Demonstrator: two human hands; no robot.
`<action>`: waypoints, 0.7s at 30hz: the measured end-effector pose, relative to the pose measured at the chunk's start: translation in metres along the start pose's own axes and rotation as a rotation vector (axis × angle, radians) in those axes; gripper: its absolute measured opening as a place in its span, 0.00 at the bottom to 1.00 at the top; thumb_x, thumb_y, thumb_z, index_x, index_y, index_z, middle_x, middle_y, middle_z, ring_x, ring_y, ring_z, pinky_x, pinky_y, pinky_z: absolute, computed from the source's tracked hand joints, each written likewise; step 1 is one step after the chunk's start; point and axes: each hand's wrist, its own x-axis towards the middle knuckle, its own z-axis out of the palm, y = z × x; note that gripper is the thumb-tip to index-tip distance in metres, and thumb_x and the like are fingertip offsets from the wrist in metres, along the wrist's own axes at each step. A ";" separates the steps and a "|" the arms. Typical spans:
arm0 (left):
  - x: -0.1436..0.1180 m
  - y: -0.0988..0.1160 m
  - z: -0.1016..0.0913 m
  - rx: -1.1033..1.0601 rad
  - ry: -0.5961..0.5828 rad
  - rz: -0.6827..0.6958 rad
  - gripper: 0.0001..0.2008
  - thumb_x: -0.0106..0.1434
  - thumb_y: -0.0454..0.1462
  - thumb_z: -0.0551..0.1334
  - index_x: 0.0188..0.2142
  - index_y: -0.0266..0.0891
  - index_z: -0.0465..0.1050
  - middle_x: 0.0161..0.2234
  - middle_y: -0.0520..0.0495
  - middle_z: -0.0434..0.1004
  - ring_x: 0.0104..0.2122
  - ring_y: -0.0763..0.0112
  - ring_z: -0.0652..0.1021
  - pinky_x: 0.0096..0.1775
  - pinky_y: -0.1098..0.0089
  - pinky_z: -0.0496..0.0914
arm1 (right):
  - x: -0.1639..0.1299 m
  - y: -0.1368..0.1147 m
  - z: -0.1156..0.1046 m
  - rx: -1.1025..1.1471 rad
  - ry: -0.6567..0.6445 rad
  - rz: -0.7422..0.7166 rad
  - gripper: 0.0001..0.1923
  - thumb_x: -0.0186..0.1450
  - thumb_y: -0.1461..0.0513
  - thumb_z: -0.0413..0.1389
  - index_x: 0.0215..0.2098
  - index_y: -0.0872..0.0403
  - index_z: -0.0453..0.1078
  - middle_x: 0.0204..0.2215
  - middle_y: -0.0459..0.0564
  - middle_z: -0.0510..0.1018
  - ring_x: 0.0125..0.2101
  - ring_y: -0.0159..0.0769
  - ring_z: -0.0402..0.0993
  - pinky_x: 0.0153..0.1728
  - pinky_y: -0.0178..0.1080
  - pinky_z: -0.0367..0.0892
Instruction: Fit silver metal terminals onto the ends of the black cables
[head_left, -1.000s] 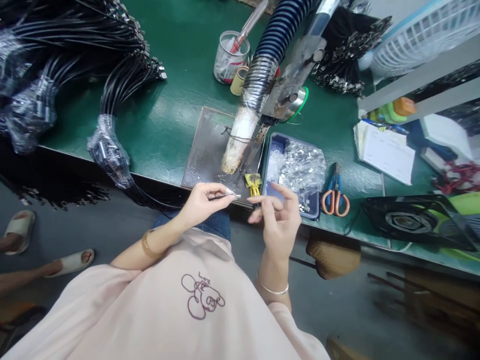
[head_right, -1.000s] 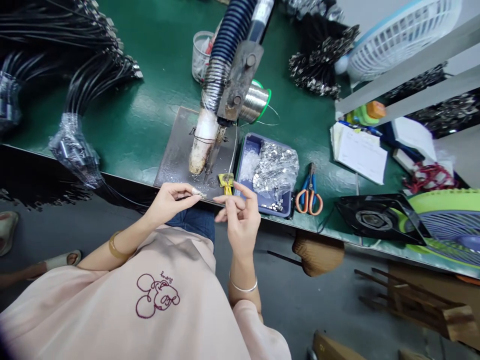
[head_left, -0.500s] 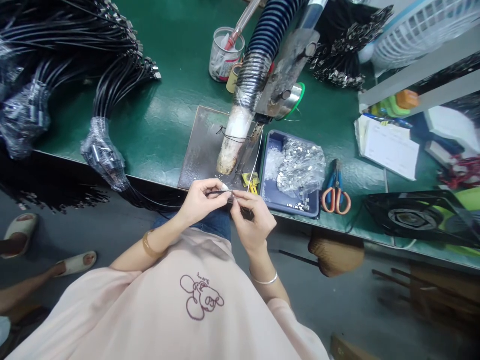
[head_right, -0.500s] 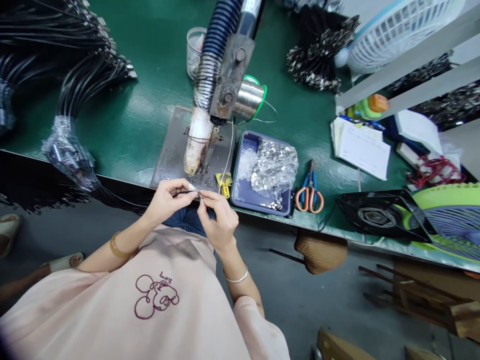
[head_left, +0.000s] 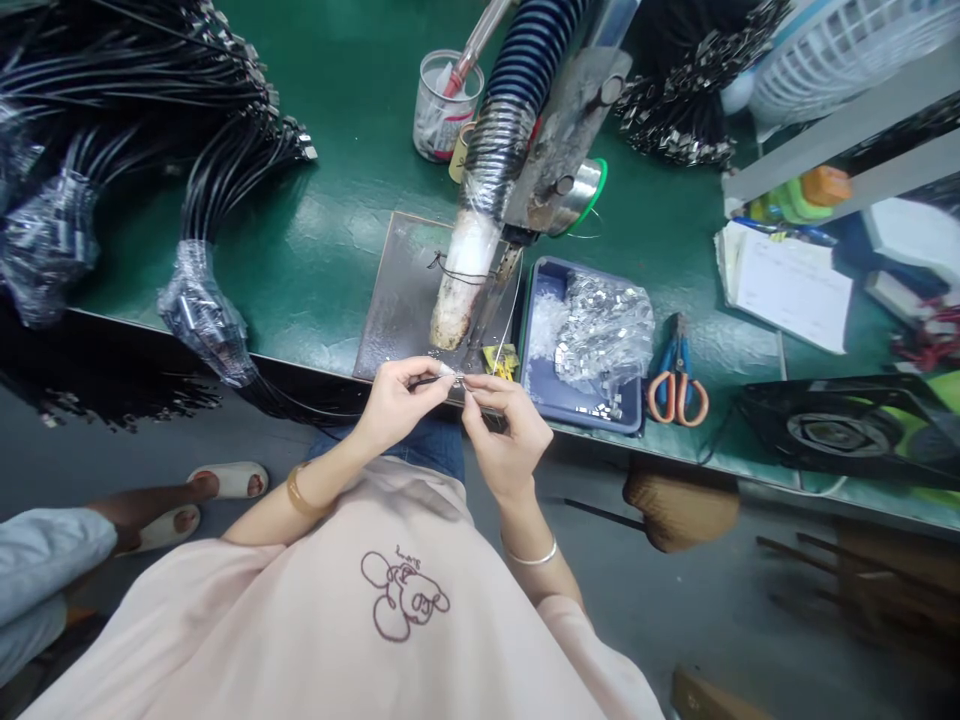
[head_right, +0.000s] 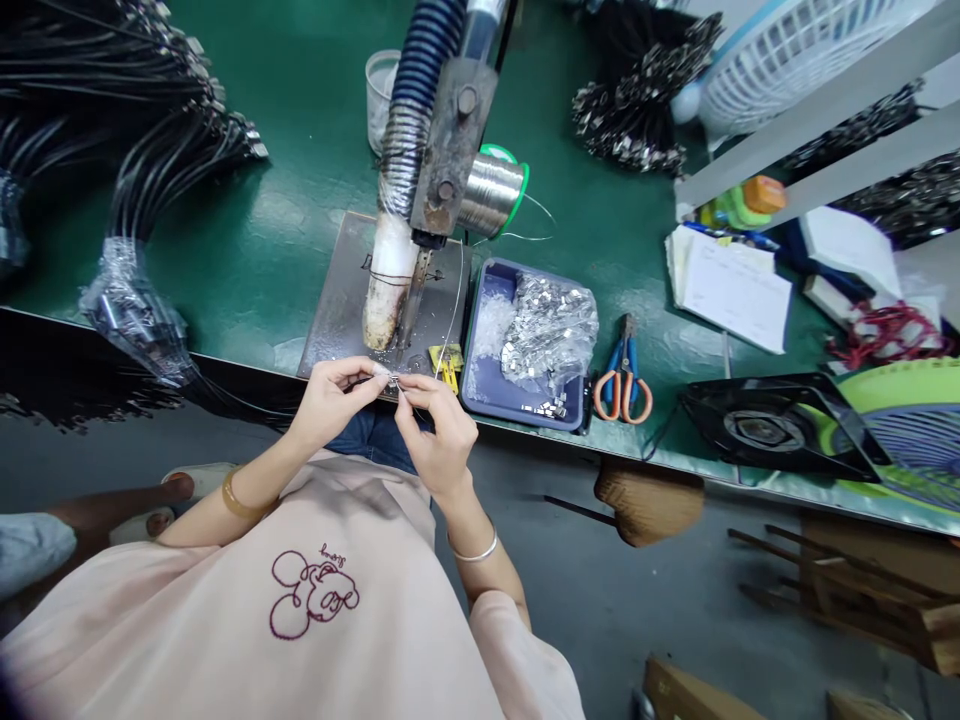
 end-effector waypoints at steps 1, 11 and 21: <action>0.001 0.001 0.000 0.000 -0.004 0.004 0.10 0.54 0.41 0.67 0.25 0.35 0.77 0.23 0.50 0.75 0.24 0.75 0.70 0.27 0.75 0.67 | 0.000 0.000 0.000 0.005 0.003 -0.002 0.09 0.65 0.71 0.59 0.34 0.51 0.71 0.36 0.48 0.84 0.37 0.35 0.83 0.40 0.39 0.78; 0.006 0.002 0.004 0.040 -0.002 0.011 0.10 0.56 0.41 0.65 0.25 0.35 0.75 0.22 0.50 0.74 0.23 0.75 0.71 0.28 0.75 0.67 | 0.005 0.003 0.001 0.032 0.005 0.054 0.08 0.65 0.71 0.60 0.33 0.51 0.72 0.34 0.47 0.84 0.36 0.35 0.82 0.39 0.39 0.78; 0.009 0.004 0.005 0.063 0.016 0.025 0.09 0.55 0.40 0.64 0.24 0.36 0.76 0.23 0.50 0.76 0.25 0.73 0.73 0.29 0.74 0.69 | 0.009 0.005 0.001 0.041 0.003 0.051 0.08 0.64 0.71 0.61 0.33 0.51 0.72 0.34 0.47 0.83 0.36 0.35 0.82 0.40 0.40 0.78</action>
